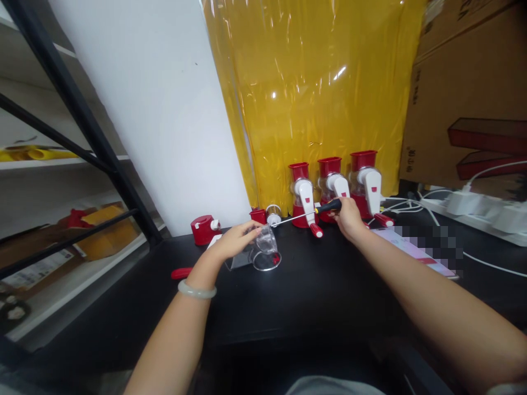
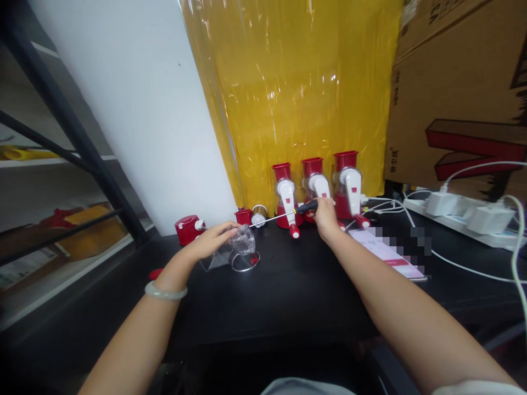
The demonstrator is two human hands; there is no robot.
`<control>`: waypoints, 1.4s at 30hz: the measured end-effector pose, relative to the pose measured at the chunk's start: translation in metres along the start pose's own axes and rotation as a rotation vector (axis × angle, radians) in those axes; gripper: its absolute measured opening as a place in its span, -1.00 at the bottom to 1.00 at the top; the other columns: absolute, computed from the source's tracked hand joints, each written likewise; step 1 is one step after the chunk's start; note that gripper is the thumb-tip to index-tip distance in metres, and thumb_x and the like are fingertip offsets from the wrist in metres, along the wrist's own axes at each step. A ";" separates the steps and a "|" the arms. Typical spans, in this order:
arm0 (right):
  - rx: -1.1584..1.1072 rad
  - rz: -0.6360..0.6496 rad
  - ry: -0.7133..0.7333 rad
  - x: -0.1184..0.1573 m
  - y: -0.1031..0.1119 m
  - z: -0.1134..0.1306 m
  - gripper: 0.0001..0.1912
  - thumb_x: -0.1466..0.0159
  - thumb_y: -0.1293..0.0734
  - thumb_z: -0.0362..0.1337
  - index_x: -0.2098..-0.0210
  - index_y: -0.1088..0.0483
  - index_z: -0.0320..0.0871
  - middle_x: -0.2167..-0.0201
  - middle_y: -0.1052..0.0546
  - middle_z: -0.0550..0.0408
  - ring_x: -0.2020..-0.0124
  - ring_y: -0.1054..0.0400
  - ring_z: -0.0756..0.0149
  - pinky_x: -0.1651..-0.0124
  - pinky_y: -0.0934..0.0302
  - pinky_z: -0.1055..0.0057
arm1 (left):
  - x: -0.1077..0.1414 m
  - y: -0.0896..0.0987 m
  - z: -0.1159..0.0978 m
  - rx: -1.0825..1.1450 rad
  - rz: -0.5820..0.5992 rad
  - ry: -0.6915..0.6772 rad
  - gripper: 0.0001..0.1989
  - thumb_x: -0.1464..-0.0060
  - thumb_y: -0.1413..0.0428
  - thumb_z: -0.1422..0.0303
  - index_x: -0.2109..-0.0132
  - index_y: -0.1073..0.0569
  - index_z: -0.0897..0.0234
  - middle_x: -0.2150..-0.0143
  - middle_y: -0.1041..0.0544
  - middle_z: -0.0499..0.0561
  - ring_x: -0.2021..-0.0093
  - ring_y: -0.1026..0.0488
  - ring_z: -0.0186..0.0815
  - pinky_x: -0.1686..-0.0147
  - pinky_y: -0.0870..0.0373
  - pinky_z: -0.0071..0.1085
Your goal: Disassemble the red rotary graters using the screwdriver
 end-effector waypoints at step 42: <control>0.085 -0.070 0.114 0.009 0.008 0.021 -0.59 -0.24 -0.34 0.17 0.26 -0.24 -0.01 0.57 -0.32 0.29 0.63 -0.20 0.38 0.56 -0.12 0.42 | 0.001 0.000 -0.003 -0.008 0.000 0.009 -0.52 -0.31 0.00 -0.06 -0.10 -0.50 0.18 0.02 -0.60 0.08 0.17 -0.53 -0.17 0.06 -0.46 -0.16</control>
Point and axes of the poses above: each hand's wrist, its own x-axis away from the middle knuckle, its own y-axis out of the back of the hand, z = x × y, the point moved 10 cm from there along -x, towards the middle knuckle
